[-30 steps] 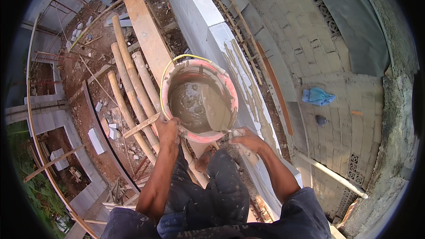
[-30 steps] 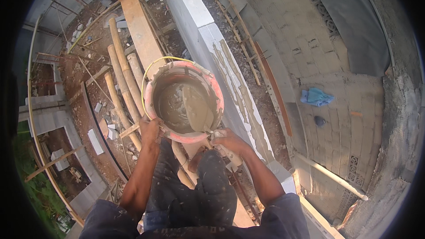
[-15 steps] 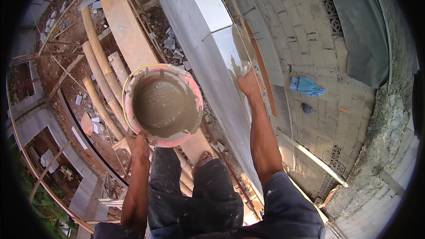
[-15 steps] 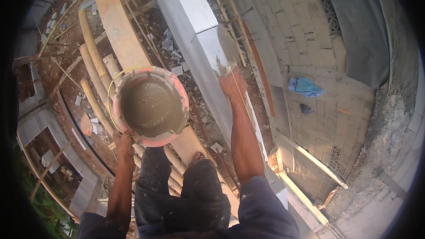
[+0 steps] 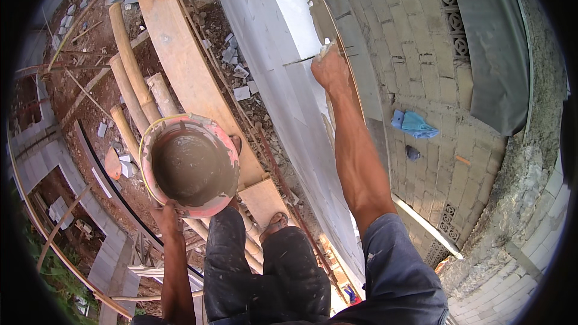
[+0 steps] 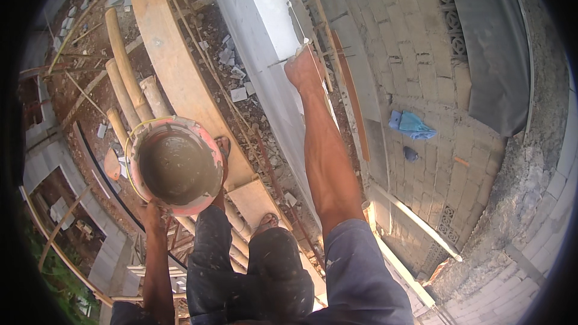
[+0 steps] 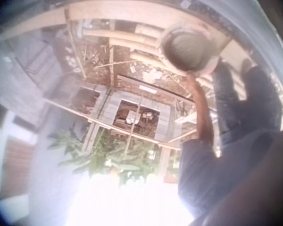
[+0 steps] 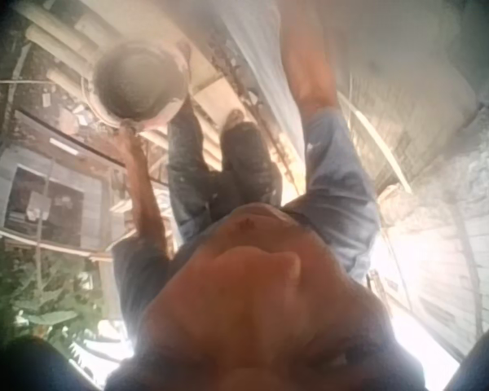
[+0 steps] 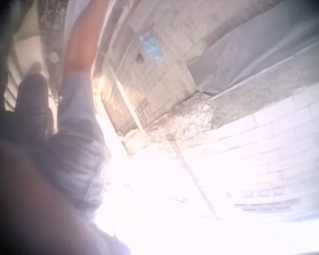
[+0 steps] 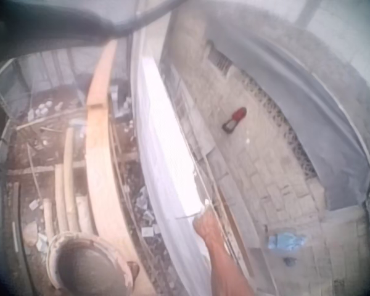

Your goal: The person applies cement to a wall using a trowel, then places white rectangular tiles onto the cemented area. They adjust the tiles with their hands and use a hammer to tap them into place. The person repeats this process along a curved wall section.

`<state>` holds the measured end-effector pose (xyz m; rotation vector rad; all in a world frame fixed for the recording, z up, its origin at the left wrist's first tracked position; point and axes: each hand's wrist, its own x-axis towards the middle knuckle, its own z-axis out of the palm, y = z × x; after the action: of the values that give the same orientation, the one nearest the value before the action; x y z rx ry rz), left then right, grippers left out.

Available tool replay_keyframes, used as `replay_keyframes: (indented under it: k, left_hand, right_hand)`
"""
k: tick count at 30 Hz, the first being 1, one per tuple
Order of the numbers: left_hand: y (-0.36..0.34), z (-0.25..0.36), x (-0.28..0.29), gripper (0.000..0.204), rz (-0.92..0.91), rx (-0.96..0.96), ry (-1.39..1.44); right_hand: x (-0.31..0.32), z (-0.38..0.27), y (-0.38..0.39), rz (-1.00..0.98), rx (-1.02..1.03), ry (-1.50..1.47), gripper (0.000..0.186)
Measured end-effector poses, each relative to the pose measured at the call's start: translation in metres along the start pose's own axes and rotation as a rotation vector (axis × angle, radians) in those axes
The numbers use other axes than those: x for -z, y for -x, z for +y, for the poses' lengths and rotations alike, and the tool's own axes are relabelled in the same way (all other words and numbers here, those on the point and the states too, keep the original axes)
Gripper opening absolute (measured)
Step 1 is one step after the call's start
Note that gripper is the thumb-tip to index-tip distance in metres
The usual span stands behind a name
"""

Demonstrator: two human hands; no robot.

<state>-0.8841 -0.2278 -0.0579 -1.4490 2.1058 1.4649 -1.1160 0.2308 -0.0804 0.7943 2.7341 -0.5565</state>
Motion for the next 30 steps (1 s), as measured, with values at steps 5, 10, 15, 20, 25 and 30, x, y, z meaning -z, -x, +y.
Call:
replay_keyframes:
  k: [5,10,15,20,25,30]
  left_hand:
    - [-0.002,-0.008,-0.001,0.029,-0.128,0.056,0.092]
    - [0.015,0.003,-0.022,0.039,-0.157,0.057,0.115]
    - [0.023,0.000,-0.047,0.043,-0.222,0.080,0.162]
    - [0.040,0.013,-0.070,0.034,-0.221,0.020,0.141]
    - [0.042,0.015,-0.079,0.052,-0.297,0.043,0.096]
    - [0.059,0.038,-0.089,0.050,-0.376,-0.106,0.033]
  right_hand:
    - [0.009,0.012,0.037,-0.097,-0.078,-0.002,0.041]
    - [0.010,0.028,0.085,-0.061,-0.067,-0.033,0.041]
    - [-0.007,0.003,0.092,-0.001,-0.020,-0.120,0.039]
    - [-0.022,0.007,0.082,-0.082,-0.079,-0.088,0.039]
    - [0.004,0.020,0.127,-0.119,-0.068,-0.215,0.036]
    - [-0.028,0.054,0.247,-0.290,0.176,-0.141,0.038]
